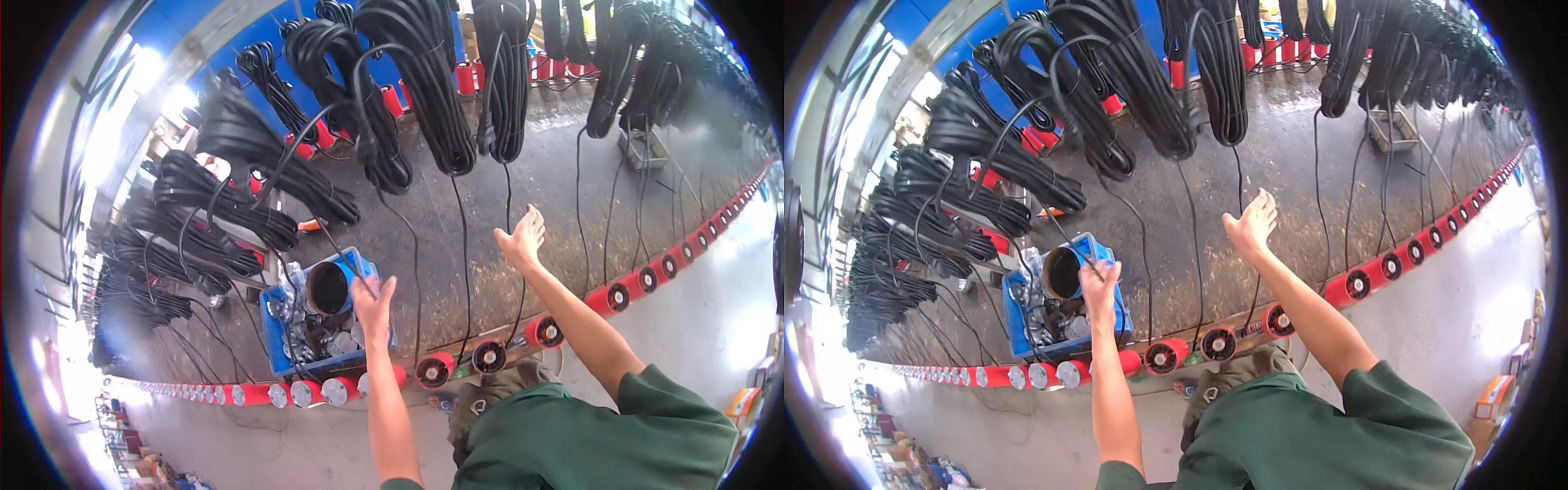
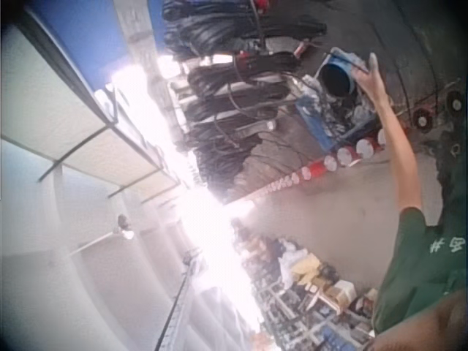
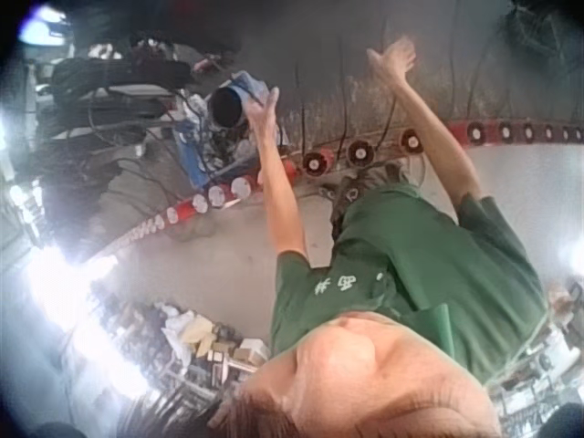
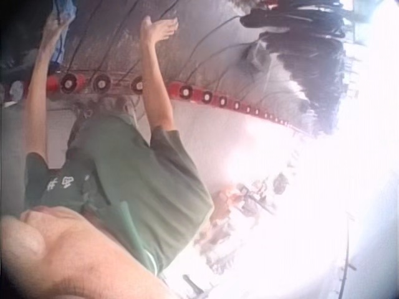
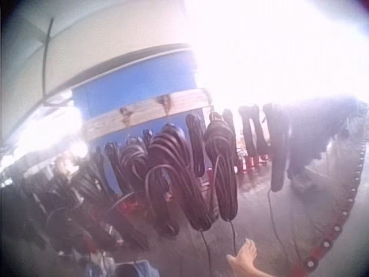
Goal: The person attaches metal plates to red cylindrical housings using a hammer and inserts small components into the housings with a manual screwdriver.
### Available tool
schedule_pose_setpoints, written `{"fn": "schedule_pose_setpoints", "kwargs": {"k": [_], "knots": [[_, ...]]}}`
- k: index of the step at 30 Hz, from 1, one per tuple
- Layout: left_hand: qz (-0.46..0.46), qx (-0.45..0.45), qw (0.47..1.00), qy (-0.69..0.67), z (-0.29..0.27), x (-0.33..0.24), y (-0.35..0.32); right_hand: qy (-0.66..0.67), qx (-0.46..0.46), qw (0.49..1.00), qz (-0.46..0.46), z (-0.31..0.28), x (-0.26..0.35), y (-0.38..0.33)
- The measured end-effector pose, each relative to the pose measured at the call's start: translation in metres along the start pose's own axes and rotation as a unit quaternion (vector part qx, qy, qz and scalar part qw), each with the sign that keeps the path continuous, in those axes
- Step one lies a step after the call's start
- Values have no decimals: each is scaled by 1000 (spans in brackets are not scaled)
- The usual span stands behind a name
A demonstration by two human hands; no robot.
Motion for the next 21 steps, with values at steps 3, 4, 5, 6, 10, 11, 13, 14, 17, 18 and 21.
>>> {"fn": "schedule_pose_setpoints", "kwargs": {"k": [3, 4, 5, 6, 10, 11, 13, 14, 17, 18, 21], "knots": [[-211, 153, 953, -156, 16, 37, 32, 90, 325, 941, 35, 44, 17, 39], [-208, 187, 945, -170, 26, 44, 33, 112, 413, 901, -67, 72, 35, 25], [-224, 205, 937, -173, 37, 50, 32, 127, 494, 833, -215, 93, 54, 13], [-206, 206, 934, -207, 48, 50, 27, 130, 527, 787, -292, 107, 65, -1], [-220, 284, 901, -242, 67, 19, -39, 226, 568, 727, -312, 153, 79, -11], [-227, 294, 900, -227, 68, 9, -57, 410, 554, 696, -201, 169, 91, -12], [-220, 255, 918, -208, 67, -6, -79, 282, 603, 731, -151, 202, 108, -42], [-203, 227, 928, -215, 68, -10, -86, 181, 694, 685, -129, 217, 115, -59], [-181, 167, 938, -244, 70, -17, -99, 357, 659, 637, 180, 262, 140, -123], [-186, 154, 941, -236, 71, -17, -100, 423, 593, 631, 269, 276, 148, -129], [-199, 132, 937, -255, 71, -20, -105, 474, 597, 576, 294, 290, 142, -134]]}}
Point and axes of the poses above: each hand's wrist, its own y-axis towards the middle knuckle, its own z-axis out of the palm, x = y × z, the point moved 2 cm from there along y, towards the middle knuckle, and after that the axes turned 13 degrees about x, right-handed, at the moved point
